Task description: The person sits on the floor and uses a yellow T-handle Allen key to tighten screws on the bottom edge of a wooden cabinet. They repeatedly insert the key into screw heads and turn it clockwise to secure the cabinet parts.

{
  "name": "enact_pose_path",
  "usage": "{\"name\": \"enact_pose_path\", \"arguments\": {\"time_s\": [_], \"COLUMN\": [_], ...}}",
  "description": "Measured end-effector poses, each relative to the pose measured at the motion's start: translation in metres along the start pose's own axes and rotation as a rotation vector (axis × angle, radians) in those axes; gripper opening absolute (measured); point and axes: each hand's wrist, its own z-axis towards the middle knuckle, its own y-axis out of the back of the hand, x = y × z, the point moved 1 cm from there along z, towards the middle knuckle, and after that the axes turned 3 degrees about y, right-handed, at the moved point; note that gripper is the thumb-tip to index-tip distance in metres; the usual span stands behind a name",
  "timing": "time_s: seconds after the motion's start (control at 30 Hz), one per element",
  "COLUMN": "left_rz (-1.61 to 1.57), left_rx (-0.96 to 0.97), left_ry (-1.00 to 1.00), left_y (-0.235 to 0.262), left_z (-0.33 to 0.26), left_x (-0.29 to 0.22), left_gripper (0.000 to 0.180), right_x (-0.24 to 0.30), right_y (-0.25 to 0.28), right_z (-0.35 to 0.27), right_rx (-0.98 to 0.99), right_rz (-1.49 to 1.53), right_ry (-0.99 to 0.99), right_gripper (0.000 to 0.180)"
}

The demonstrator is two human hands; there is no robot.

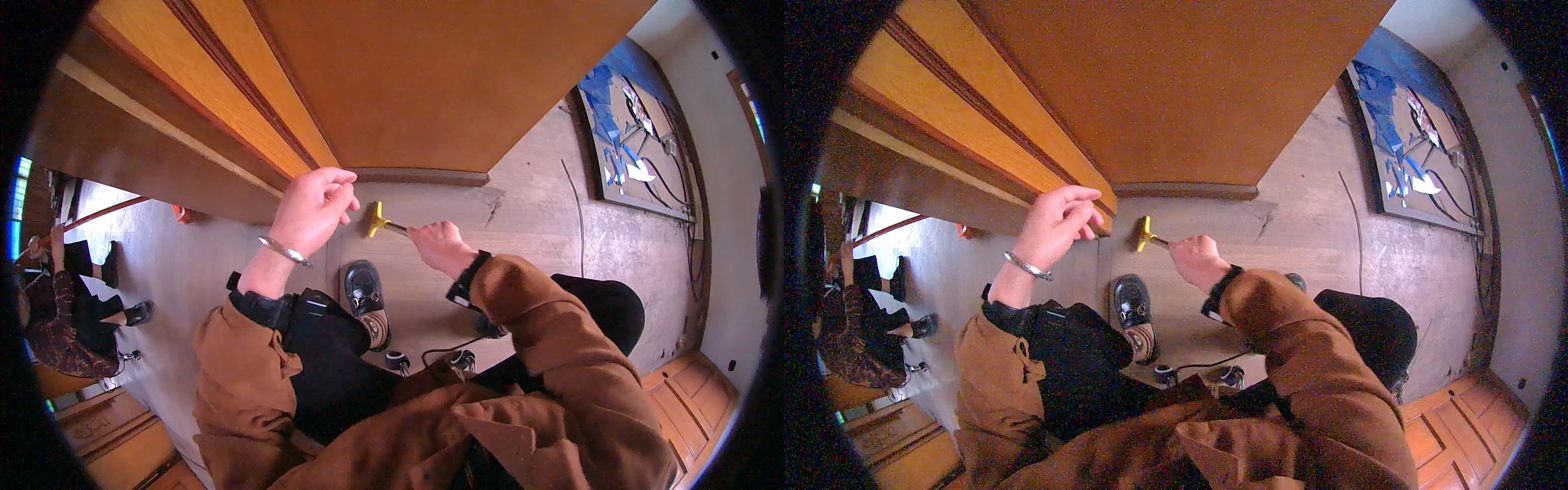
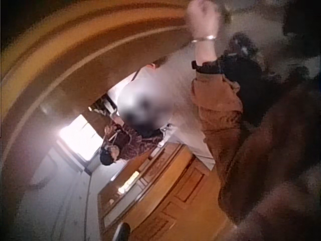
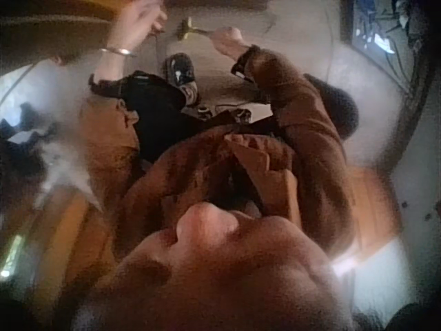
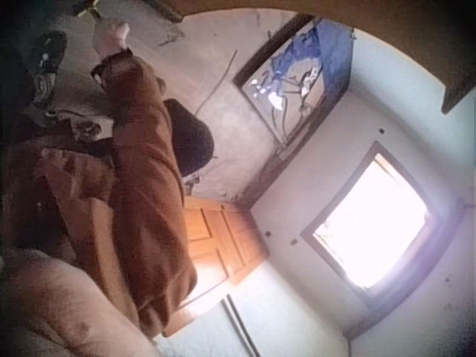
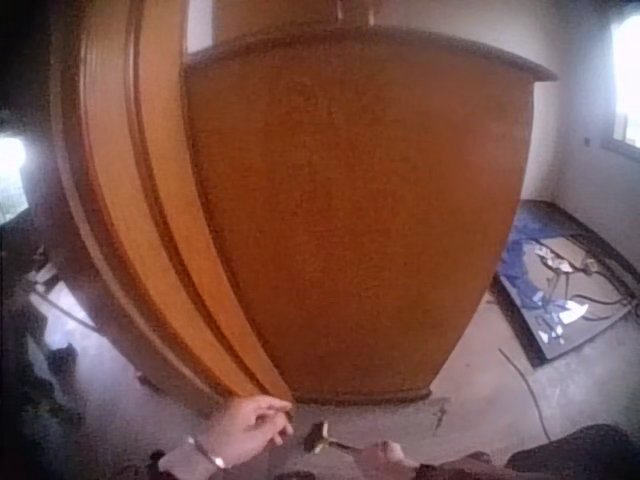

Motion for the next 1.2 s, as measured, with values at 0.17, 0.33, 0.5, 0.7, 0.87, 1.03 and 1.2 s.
{"name": "enact_pose_path", "arguments": {"time_s": [0.17, 0.33, 0.5, 0.7, 0.87, 1.03, 1.2], "left_rz": [0.065, 0.069, 0.049, 0.085, 0.047, 0.047, 0.096], "left_rx": [-0.022, -0.006, 0.003, -0.009, -0.023, -0.006, -0.04], "left_ry": [0.017, 0.006, -0.023, 0.007, -0.05, -0.045, 0.018], "left_y": [-0.006, 0.003, 0.003, 0.001, 0.007, 0.003, 0.005], "left_z": [0.0, -0.007, -0.003, -0.004, -0.009, -0.004, -0.004], "left_x": [-0.002, 0.0, -0.003, -0.007, 0.001, -0.002, -0.003], "left_gripper": [0.025, 0.027, 0.027, 0.026, 0.025, 0.027, 0.027], "right_x": [0.004, -0.011, 0.006, 0.012, -0.01, 0.004, 0.008], "right_y": [0.004, 0.005, -0.003, 0.0, 0.002, -0.003, 0.004], "right_z": [0.019, -0.012, 0.005, 0.026, -0.009, 0.009, 0.021], "right_rx": [-0.008, 0.089, 0.006, -0.024, 0.035, 0.088, 0.018], "right_rz": [-0.047, -0.02, 0.015, 0.0, -0.035, -0.005, -0.003], "right_ry": [0.016, 0.011, -0.013, 0.008, 0.04, -0.033, -0.019], "right_gripper": [0.018, 0.02, 0.019, 0.017, 0.018, 0.02, 0.022]}}
